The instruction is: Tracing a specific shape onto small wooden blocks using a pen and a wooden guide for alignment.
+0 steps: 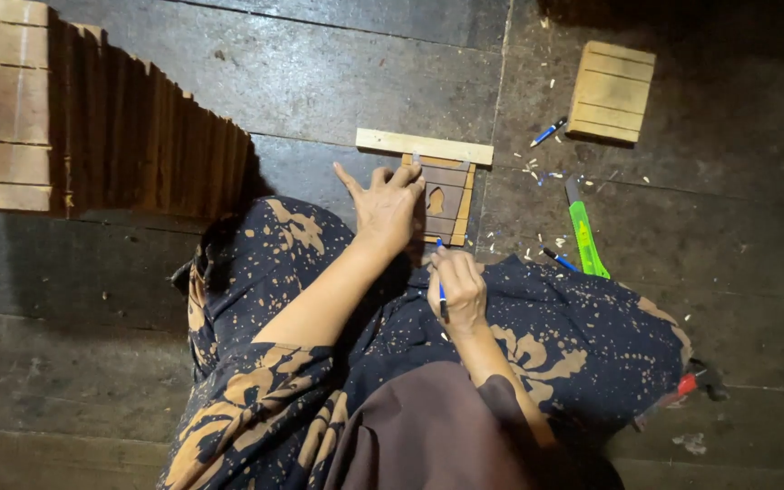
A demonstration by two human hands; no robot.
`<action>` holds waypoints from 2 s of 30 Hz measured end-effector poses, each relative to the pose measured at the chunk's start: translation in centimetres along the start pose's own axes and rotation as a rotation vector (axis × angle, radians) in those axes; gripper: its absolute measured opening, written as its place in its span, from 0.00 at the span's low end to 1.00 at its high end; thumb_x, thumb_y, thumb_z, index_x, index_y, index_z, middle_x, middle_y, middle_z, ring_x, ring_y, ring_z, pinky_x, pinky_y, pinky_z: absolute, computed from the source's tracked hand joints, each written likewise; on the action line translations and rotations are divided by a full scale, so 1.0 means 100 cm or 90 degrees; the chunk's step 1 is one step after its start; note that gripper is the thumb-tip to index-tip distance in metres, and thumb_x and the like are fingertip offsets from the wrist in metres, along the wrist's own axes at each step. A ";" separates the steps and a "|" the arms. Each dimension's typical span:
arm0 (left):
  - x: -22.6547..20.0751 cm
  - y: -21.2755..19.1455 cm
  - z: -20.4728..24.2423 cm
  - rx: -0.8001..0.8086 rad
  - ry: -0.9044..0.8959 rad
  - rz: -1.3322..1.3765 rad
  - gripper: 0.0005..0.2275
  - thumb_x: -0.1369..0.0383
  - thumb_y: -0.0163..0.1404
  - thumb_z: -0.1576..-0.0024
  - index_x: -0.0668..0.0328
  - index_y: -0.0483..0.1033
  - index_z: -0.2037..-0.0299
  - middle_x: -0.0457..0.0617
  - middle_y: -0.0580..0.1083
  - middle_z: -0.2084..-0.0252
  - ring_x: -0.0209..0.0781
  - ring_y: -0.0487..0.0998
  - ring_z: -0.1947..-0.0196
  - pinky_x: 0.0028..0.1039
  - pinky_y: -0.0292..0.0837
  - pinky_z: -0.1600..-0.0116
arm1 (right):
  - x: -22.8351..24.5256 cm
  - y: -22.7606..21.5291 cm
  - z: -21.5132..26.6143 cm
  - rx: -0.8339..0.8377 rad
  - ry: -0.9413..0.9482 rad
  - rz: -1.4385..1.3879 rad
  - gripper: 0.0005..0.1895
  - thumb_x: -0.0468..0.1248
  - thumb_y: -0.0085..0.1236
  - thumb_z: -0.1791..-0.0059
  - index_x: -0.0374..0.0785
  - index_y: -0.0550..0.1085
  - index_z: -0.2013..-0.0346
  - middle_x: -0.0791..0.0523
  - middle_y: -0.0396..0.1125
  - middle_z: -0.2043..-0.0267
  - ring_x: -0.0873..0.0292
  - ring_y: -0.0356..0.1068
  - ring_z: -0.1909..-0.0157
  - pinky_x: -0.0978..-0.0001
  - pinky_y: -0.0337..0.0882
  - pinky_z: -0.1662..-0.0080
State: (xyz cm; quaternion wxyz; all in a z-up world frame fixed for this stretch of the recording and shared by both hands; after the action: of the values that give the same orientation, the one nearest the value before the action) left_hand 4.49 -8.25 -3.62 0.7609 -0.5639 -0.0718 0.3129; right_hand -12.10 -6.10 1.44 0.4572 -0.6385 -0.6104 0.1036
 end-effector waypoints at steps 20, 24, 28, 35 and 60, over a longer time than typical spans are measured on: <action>-0.001 -0.016 0.007 -0.043 0.009 0.000 0.29 0.60 0.69 0.57 0.36 0.76 0.42 0.33 0.69 0.37 0.50 0.67 0.38 0.90 0.34 0.40 | -0.032 -0.031 -0.052 -0.089 0.264 -0.169 0.04 0.25 0.65 0.53 0.35 0.78 0.68 0.51 0.73 0.66 0.45 0.77 0.60 0.59 0.74 0.55; -0.003 -0.024 0.014 -0.089 0.026 -0.010 0.27 0.58 0.67 0.56 0.36 0.77 0.43 0.33 0.71 0.40 0.49 0.68 0.39 0.89 0.34 0.39 | -0.043 -0.010 -0.057 -0.113 0.260 -0.178 0.04 0.24 0.65 0.54 0.35 0.80 0.68 0.52 0.74 0.65 0.49 0.78 0.61 0.62 0.76 0.56; 0.003 -0.004 0.005 -0.093 0.028 -0.011 0.23 0.60 0.66 0.52 0.37 0.78 0.45 0.33 0.71 0.41 0.48 0.67 0.37 0.89 0.30 0.39 | -0.048 0.002 -0.052 -0.122 0.227 -0.167 0.07 0.23 0.64 0.54 0.37 0.82 0.67 0.53 0.74 0.63 0.48 0.77 0.60 0.61 0.76 0.56; 0.004 -0.002 0.001 -0.104 0.026 -0.007 0.21 0.66 0.63 0.51 0.36 0.78 0.45 0.31 0.71 0.44 0.46 0.69 0.43 0.88 0.37 0.40 | -0.057 0.018 -0.045 -0.123 0.216 -0.159 0.07 0.25 0.63 0.52 0.39 0.82 0.66 0.54 0.75 0.61 0.48 0.78 0.58 0.63 0.76 0.55; 0.004 -0.003 -0.001 -0.005 0.008 0.025 0.26 0.64 0.66 0.54 0.36 0.75 0.42 0.31 0.68 0.37 0.47 0.67 0.38 0.89 0.33 0.41 | -0.074 0.016 -0.054 -0.028 0.320 -0.285 0.08 0.23 0.68 0.57 0.39 0.81 0.71 0.51 0.77 0.68 0.46 0.78 0.62 0.62 0.75 0.61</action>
State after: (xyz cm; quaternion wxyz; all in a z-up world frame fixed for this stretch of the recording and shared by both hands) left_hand 4.97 -8.15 -3.46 0.7528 -0.5701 -0.0577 0.3239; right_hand -9.00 -14.77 0.17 0.5908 -0.5041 -0.6057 -0.1732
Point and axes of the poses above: each hand's wrist, its own z-axis away from the middle knuckle, its own y-axis out of the palm, x = y × z, the point moved 10 cm from there along -z, towards the middle knuckle
